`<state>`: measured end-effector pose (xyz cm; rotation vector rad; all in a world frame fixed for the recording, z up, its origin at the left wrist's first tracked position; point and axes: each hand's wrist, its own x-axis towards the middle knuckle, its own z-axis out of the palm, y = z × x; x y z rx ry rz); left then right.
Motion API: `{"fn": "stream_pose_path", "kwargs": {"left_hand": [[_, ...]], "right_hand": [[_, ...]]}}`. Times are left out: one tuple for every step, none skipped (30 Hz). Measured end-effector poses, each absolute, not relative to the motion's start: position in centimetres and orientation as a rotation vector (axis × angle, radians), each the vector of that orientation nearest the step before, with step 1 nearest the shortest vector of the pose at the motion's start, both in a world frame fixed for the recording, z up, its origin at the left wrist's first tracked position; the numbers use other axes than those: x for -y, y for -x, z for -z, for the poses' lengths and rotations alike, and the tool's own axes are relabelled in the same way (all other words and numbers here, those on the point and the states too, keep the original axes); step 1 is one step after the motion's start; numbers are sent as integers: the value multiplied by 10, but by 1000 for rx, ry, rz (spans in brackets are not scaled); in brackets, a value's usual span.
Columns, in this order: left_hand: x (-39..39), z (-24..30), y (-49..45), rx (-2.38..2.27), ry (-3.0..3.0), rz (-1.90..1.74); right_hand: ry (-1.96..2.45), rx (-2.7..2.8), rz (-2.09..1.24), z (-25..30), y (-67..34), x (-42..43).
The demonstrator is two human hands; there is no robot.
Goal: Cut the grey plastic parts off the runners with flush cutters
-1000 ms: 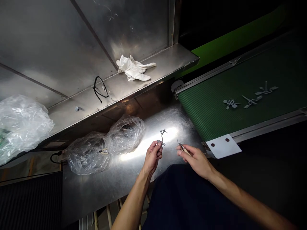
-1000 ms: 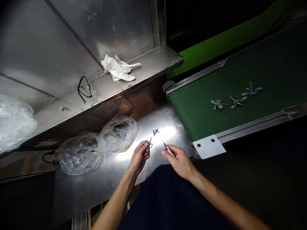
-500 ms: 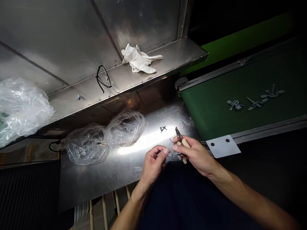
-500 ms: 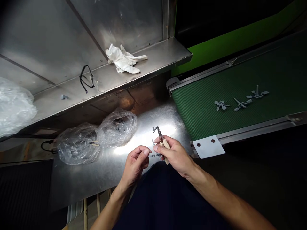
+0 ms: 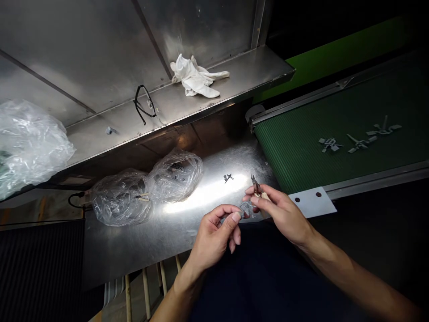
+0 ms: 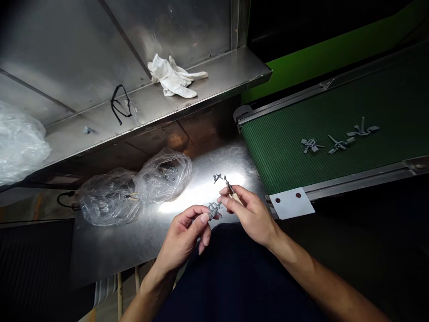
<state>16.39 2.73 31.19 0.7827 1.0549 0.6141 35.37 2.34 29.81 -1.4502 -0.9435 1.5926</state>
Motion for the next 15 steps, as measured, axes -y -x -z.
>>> {"fn": "stream_pose_path", "kwargs": {"left_hand": [[-27, -312, -163, -1023, -732, -631], [-27, -313, -162, -993, -679, -657], [-28, -314, -162, -970, -627, -687], [-28, -315, -161, -953, -582, -713], [-28, -316, -162, -943, -549, -729], [-28, -317, -162, -937, -525, -741], [-28, -318, -162, -932, -509, -750], [-28, -319, -163, -926, -499, -757], [-28, -320, -164, -920, -493, -759], [-28, -321, -164, -912, -491, -760], [-27, -322, -165, -906, -491, -759], [-27, -322, -165, -901, -493, -757], [-26, -323, -166, -901, -495, -754], [-26, -323, -166, -902, -497, -749], [-26, -323, -166, -904, -498, -747]], "right_hand": [[1487, 1029, -1531, -296, -358, -20], [1520, 1149, -1457, -295, -362, -15], [1536, 1296, -1380, -294, -365, -11], [1531, 1452, -1302, -295, -368, -7], [1508, 1597, -1230, -297, -370, -3], [1474, 1711, -1177, -299, -371, -1], [1436, 1782, -1152, -303, -371, 1], [1405, 1833, -1134, -307, -371, 2], [1380, 1874, -1113, -311, -371, 1], [1358, 1908, -1092, -314, -370, 0], [1340, 1935, -1071, -317, -369, -1], [1326, 1955, -1051, -318, -368, -3], [1316, 1970, -1034, -320, -368, -5], [1311, 1983, -1024, -321, -368, -6], [1308, 1995, -1022, -321, -368, -7]]}}
